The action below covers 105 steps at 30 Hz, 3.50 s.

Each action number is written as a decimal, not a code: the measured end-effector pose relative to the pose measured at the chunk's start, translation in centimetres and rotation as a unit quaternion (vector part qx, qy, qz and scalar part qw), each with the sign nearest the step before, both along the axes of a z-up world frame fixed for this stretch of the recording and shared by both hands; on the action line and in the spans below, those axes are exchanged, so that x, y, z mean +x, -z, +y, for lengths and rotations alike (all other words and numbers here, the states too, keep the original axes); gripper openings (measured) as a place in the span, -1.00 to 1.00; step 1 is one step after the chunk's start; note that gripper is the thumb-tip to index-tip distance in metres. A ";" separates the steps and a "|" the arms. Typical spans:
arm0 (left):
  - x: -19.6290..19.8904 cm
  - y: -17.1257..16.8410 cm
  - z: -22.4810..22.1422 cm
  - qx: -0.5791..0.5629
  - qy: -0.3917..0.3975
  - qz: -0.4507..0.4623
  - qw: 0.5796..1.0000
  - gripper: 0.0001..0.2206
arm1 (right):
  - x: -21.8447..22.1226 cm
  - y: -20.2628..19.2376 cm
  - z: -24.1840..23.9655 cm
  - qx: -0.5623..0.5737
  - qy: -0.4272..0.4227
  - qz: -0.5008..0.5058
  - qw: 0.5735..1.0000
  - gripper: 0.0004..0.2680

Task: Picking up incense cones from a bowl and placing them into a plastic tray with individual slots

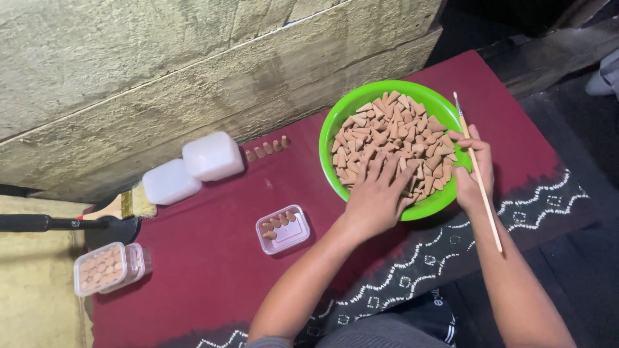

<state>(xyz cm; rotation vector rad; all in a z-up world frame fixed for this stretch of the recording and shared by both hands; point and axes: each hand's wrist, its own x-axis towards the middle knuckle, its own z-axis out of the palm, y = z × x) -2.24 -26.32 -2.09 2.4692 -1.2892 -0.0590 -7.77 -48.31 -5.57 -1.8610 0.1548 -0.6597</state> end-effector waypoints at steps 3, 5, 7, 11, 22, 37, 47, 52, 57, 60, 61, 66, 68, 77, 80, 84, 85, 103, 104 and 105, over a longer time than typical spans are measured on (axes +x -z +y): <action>-1.6 -1.1 -0.1 -0.031 0.036 0.034 0.998 -0.45 | 0.2 0.8 -0.4 0.001 -0.006 -0.015 1.000 -0.67; -2.7 -1.5 -0.4 -0.030 0.046 0.017 0.998 -0.44 | 0.3 1.0 -0.6 0.002 -0.009 -0.017 1.000 -0.68; -3.7 -1.4 -0.9 -0.029 0.058 -0.001 0.998 -0.42 | 0.4 1.2 -0.7 0.004 -0.010 -0.020 1.000 -0.68; -4.7 -0.5 -1.5 -0.007 0.032 -0.057 0.998 -0.35 | 0.3 1.6 -0.8 0.004 -0.011 -0.029 1.000 -0.68; -4.8 0.8 -1.7 -0.029 0.021 -0.089 0.995 -0.36 | 1.0 3.9 -1.5 0.042 -0.018 -0.082 0.996 -0.77; -1.7 -0.3 -2.0 -0.153 0.019 0.059 0.986 -0.58 | 1.7 7.0 -2.6 0.055 -0.010 -0.143 0.988 -0.91; 6.6 5.5 -6.7 -0.104 -0.108 -0.172 0.974 -0.79 | 1.7 6.2 -2.2 0.044 -0.003 -0.137 0.990 -0.90; 7.3 -0.6 -3.3 -0.149 -0.066 0.052 0.985 -0.86 | 1.8 6.0 -4.2 -0.006 0.027 -0.098 0.995 -0.86; 9.7 -1.6 1.4 -0.406 -0.059 0.349 0.842 -0.84 | 2.6 2.0 -5.6 -0.106 0.001 -0.016 0.994 -0.73; 8.5 -4.9 5.5 -0.395 -0.096 0.410 0.816 -0.86 | 3.0 2.5 -6.8 -0.258 0.058 0.079 0.961 -0.66; 8.4 -4.9 7.0 -0.399 -0.101 0.408 0.815 -0.86 | 2.6 2.4 -6.8 -0.260 0.051 0.077 0.961 -0.66; 8.1 -4.1 15.3 -0.427 -0.147 0.368 0.813 -0.84 | 0.9 -1.1 -2.3 -0.404 0.085 -0.030 0.910 -0.78; 8.5 -2.5 18.3 -0.415 -0.173 0.346 0.824 -0.87 | 0.2 -4.7 2.9 -0.365 0.017 -0.091 0.926 -0.79; 9.3 5.7 24.4 -0.450 -0.199 0.371 0.788 -0.83 | 1.6 -6.2 18.6 -0.169 -0.220 -0.198 0.940 -0.83; 9.3 7.3 23.9 -0.490 -0.183 0.402 0.752 -0.80 | 2.9 -2.6 20.6 -0.137 -0.226 -0.165 0.950 -0.86; 10.1 8.9 23.8 -0.523 -0.172 0.427 0.717 -0.80 | 4.8 -0.2 22.2 -0.119 -0.205 -0.158 0.958 -0.89; 10.3 9.3 23.8 -0.525 -0.175 0.424 0.717 -0.80 | 5.1 0.0 22.3 -0.118 -0.209 -0.160 0.957 -0.89; 12.0 12.8 23.7 -0.556 -0.136 0.413 0.708 -0.77 | 5.5 2.6 23.0 -0.115 -0.216 -0.167 0.955 -0.91; 11.8 12.5 23.7 -0.558 -0.133 0.413 0.708 -0.76 | 5.5 2.6 22.9 -0.122 -0.216 -0.173 0.953 -0.91; 11.6 12.1 23.6 -0.559 -0.129 0.415 0.706 -0.75 | 5.3 2.6 22.5 -0.129 -0.214 -0.176 0.952 -0.91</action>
